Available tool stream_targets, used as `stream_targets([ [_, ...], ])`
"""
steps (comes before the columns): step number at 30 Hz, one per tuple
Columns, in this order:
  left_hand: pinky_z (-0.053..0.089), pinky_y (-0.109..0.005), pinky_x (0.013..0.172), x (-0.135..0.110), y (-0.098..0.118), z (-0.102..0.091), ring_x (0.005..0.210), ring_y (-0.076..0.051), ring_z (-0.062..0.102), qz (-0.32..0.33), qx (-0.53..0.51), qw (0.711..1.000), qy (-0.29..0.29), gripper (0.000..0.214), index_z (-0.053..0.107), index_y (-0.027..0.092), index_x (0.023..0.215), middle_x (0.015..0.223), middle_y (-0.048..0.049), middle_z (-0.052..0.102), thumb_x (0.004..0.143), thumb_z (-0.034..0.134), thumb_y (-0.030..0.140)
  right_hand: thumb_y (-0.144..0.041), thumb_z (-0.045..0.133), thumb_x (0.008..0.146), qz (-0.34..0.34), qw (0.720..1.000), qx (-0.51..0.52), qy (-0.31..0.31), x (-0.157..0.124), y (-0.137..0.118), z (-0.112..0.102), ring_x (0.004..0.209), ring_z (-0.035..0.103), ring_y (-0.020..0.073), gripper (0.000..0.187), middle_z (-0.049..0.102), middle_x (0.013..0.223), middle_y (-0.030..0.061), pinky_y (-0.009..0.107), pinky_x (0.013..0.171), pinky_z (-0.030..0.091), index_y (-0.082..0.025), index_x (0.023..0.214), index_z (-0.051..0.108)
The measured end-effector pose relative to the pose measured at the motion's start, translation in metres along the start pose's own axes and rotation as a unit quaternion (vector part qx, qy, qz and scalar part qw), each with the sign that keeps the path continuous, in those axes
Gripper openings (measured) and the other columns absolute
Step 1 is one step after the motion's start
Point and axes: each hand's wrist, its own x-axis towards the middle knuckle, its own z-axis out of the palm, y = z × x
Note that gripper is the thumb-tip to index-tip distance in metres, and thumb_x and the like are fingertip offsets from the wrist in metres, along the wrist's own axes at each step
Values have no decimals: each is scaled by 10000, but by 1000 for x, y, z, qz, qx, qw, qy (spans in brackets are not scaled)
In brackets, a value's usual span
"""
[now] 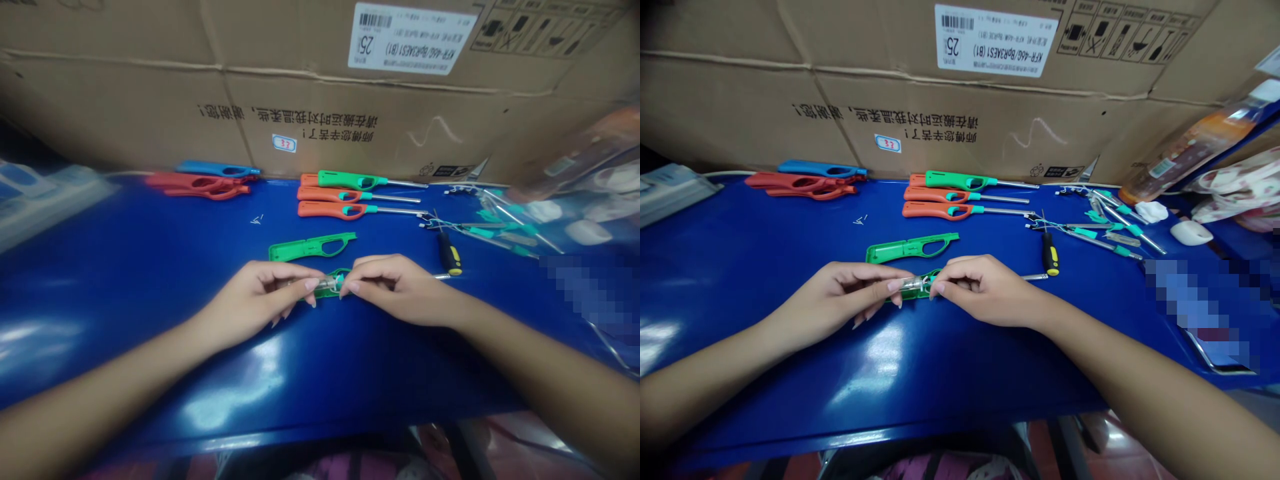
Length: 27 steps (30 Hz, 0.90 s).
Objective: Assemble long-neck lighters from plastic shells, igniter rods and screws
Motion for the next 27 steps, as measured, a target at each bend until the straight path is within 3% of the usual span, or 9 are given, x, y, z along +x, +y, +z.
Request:
stream_targets([
  [8,401,-153,427,-1,2,0,486,-57,464,-2,19,1000,-12,358,759,150,1174,757,-37,720,905,676,370,-307,544,996,-1,1000,-13,-3,0,1,0,650,502,88,267,641,852,20,225,560,363,-155,951,758],
  [20,350,-167,405,-2,1,2,460,-56,436,-12,28,999,-12,381,758,161,1182,768,-40,717,905,662,403,-324,539,994,2,1000,-22,5,0,2,1,750,574,127,255,695,876,32,251,666,431,-174,927,734],
  [27,345,-180,411,-2,3,4,464,-64,425,-16,29,999,-3,379,767,158,1161,762,-44,717,898,664,411,-308,538,997,-6,1000,-20,2,1,-1,1,724,559,120,246,677,841,23,243,647,426,-174,913,726],
])
